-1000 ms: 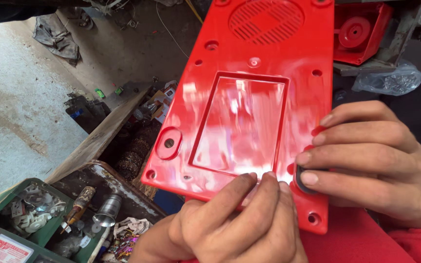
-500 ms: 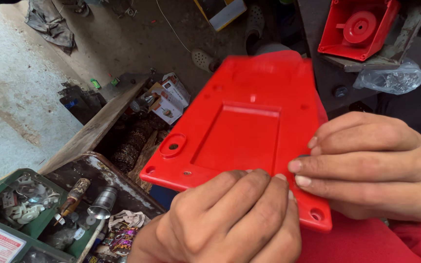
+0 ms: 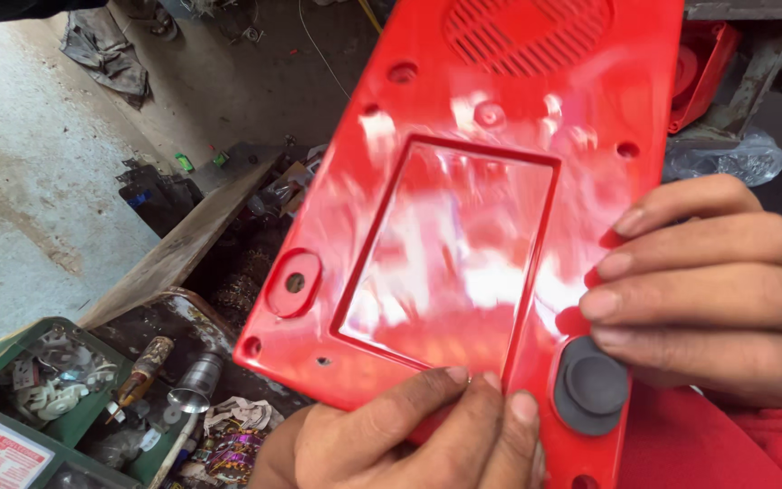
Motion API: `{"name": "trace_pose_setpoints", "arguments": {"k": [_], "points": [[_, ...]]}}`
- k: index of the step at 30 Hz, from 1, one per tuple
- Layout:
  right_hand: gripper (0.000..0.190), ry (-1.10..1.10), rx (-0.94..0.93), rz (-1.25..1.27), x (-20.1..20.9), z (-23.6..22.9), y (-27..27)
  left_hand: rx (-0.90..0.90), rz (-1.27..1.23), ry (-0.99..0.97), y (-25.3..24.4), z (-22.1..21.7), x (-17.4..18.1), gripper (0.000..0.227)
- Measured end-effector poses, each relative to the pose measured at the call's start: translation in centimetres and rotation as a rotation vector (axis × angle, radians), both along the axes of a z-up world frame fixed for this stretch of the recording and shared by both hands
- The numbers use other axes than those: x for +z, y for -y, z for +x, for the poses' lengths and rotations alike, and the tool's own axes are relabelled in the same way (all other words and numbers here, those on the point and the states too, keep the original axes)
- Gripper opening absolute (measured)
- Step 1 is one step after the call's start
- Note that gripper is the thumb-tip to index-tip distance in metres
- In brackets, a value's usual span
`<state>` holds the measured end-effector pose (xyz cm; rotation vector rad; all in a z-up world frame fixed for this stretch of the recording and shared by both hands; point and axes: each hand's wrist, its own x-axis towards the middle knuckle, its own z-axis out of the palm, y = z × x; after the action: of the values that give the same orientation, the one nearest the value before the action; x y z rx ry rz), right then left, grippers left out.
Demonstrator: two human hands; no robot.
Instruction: The person attaches small black rubber feet to the underside of a red plastic casing. They press each foot into place, rotate the casing to access different sides, and verify the fit of the attached feet.
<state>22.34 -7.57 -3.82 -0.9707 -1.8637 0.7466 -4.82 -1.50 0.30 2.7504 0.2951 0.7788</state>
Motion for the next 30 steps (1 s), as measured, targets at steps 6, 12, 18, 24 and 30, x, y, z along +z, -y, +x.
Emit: {"name": "trace_pose_setpoints", "arguments": {"k": [6,12,18,24,30], "points": [[0.019,-0.012,0.142,0.035,0.1,0.8,-0.8,0.035,-0.135,0.052,-0.1,0.5,0.2,0.011],[0.019,-0.024,0.125,0.021,1.6,-0.8,-3.1,0.035,-0.13,0.04,-0.6,0.3,0.8,0.009],[0.017,-0.153,0.019,-0.094,2.4,-2.4,-2.4,0.124,-0.254,0.089,-0.1,0.3,1.4,0.004],[0.017,-0.05,0.097,0.112,1.7,-2.2,-3.2,0.163,-0.299,0.131,0.3,0.5,1.5,0.008],[0.015,-0.145,0.065,0.043,1.7,-2.5,-2.8,0.107,-0.21,0.114,-0.3,0.5,1.8,0.007]]}}
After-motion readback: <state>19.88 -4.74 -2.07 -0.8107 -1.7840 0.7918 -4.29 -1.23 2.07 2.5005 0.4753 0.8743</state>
